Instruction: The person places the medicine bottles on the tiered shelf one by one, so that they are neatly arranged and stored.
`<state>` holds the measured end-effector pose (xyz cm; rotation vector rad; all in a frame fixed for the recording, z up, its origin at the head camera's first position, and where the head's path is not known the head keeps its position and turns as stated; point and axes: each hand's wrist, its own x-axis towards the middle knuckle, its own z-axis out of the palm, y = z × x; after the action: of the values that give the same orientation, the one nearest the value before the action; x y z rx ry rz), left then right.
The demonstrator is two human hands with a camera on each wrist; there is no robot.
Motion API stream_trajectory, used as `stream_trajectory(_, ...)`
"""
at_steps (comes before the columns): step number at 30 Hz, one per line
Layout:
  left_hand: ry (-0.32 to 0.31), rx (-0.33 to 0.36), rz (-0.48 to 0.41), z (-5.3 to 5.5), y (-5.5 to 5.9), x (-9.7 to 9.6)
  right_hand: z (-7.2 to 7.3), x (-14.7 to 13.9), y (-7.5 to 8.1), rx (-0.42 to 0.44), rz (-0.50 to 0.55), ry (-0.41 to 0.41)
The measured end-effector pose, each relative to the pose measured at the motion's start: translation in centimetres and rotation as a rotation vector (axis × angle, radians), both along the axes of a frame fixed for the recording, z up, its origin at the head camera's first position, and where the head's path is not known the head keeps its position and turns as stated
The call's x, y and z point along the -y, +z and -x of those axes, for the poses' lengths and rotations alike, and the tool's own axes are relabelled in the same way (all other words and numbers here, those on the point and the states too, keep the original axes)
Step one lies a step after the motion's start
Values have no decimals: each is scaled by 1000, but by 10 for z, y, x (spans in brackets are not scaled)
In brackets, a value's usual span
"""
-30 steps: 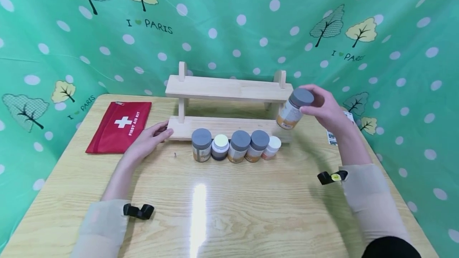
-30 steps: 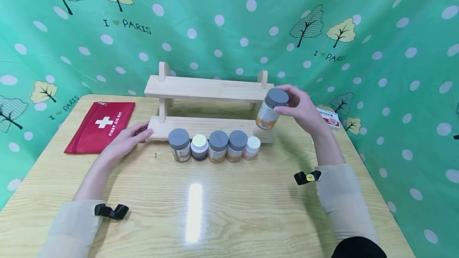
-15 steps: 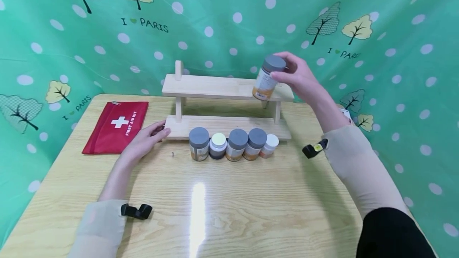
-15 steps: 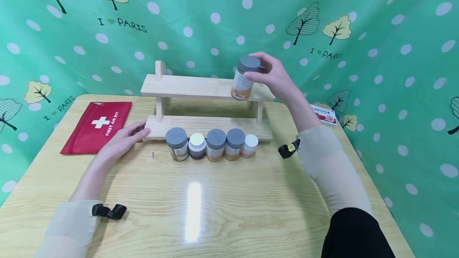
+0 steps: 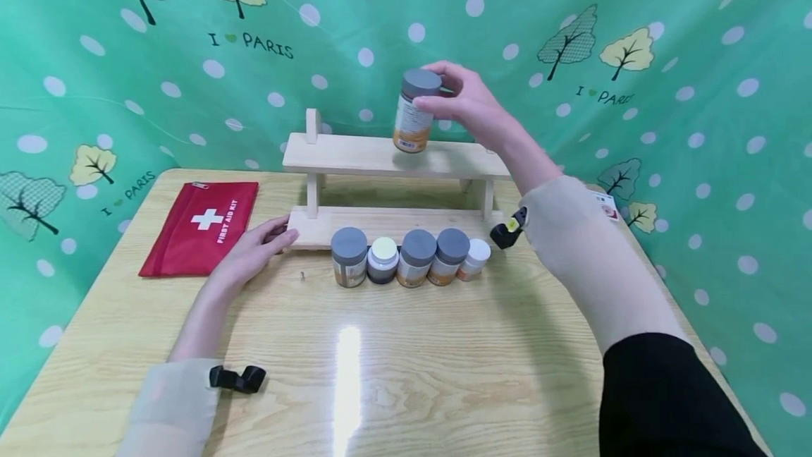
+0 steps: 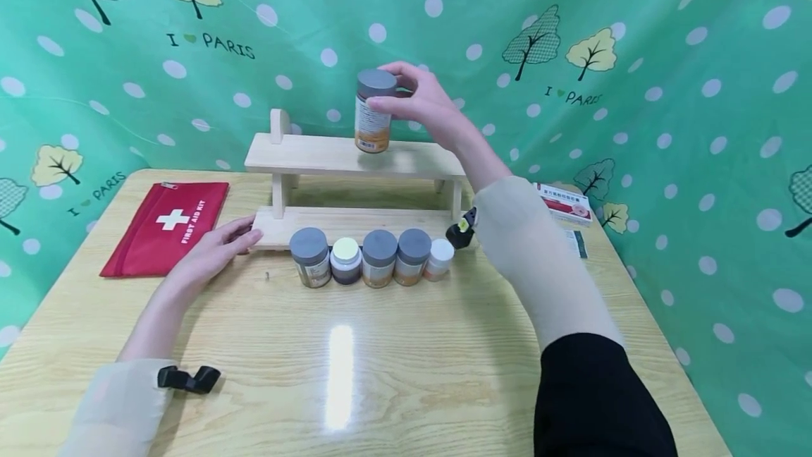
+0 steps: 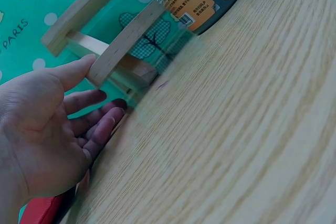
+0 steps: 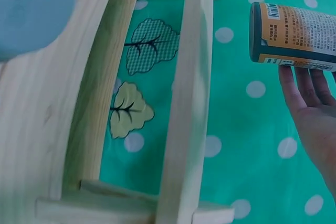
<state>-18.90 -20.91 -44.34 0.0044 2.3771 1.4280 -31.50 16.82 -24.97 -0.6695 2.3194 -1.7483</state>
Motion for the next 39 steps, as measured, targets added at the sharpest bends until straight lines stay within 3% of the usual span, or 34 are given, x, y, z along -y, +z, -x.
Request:
stream_trajectory(9,12,8,-1,-5,1,5,14,43,6,-3,-45,33)
stream_trajectory(21,0,-17,-5,-3,0,4,24,79,-5,58,-39,39)
stream_trajectory(39,-7,-5,-25,0,0,-1,23,92,-23,69,-70,42)
